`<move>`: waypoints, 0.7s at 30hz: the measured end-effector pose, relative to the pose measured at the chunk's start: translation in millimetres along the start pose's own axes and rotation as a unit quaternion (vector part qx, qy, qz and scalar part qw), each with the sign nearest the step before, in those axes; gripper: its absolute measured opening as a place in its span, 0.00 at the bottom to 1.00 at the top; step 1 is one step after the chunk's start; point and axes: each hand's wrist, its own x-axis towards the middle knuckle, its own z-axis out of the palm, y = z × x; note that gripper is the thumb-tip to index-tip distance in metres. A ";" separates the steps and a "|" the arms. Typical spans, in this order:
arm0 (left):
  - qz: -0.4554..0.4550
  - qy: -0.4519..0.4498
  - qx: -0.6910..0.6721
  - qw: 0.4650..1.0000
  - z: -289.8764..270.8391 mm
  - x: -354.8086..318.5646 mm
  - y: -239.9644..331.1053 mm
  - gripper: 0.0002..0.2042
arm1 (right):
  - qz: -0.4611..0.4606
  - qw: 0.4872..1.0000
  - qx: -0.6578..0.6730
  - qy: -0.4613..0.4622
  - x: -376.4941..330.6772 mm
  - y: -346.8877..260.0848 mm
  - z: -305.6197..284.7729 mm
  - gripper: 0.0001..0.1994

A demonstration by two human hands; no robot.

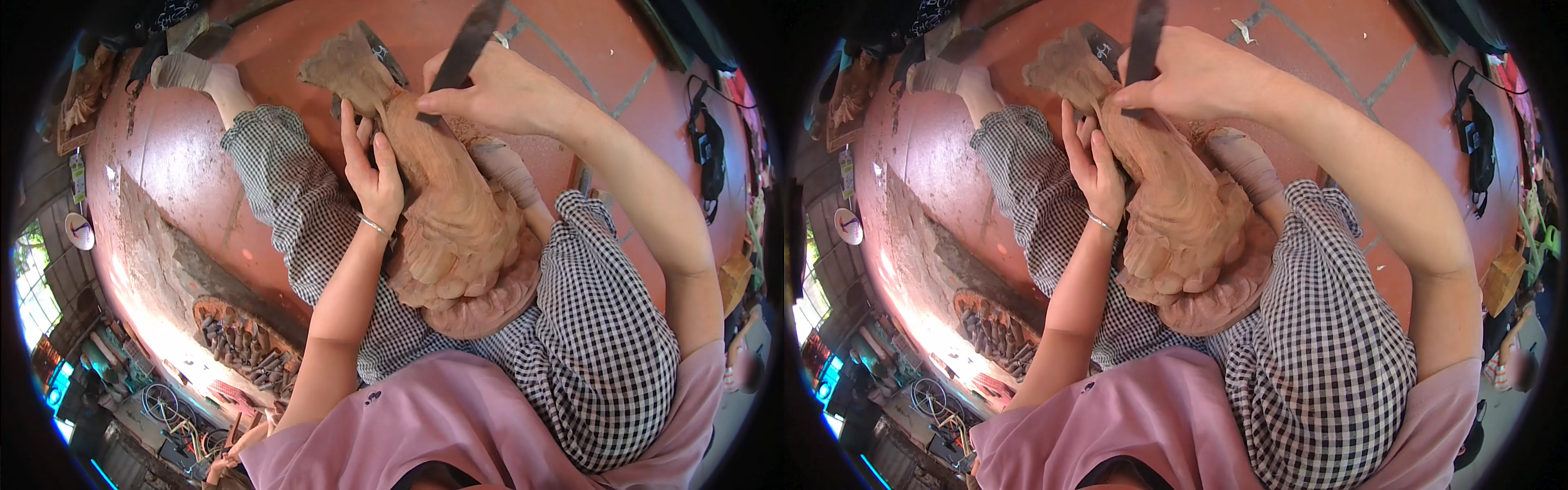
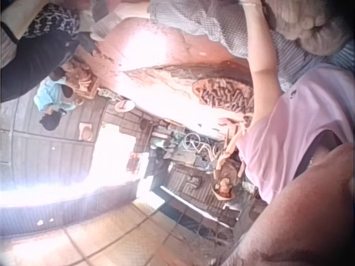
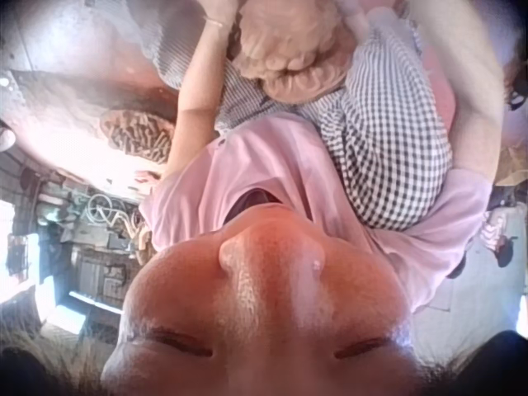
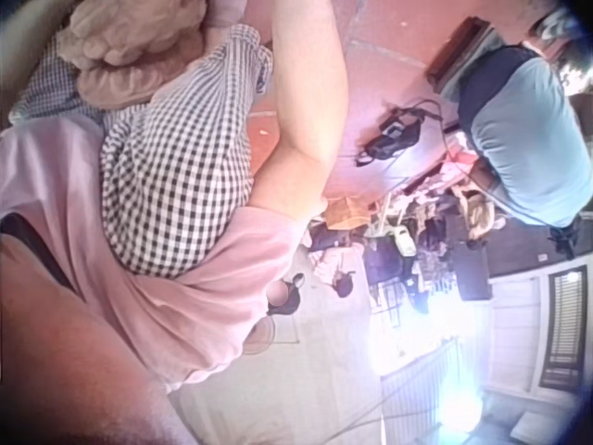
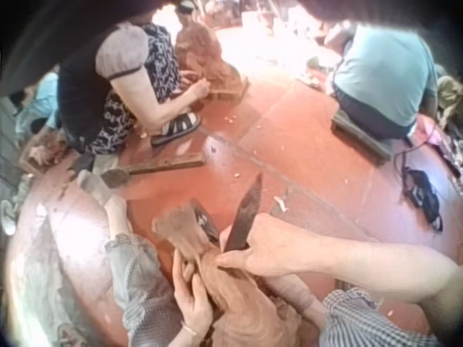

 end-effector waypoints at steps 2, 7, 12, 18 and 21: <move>-0.001 -0.011 0.005 1.000 -2.0 0.0 -1.0 0.30 | 0.011 1.000 -0.010 0.019 -2.7 10.3 1.2 0.12; 0.012 -0.009 0.008 1.000 -1.2 -0.2 -5.1 0.29 | -0.088 0.996 -0.009 0.029 -12.5 25.7 17.9 0.12; -0.001 -0.017 0.008 1.000 -1.9 0.1 -2.4 0.30 | 0.010 0.998 0.061 -0.023 -0.4 23.7 -2.9 0.13; 0.006 -0.004 0.012 1.000 -1.2 0.4 -0.1 0.30 | -0.026 0.999 0.009 -0.041 -3.3 24.3 -2.3 0.13; 0.008 -0.001 -0.007 1.000 0.6 1.6 -0.7 0.30 | 0.014 0.994 0.106 -0.014 1.7 31.3 -1.1 0.12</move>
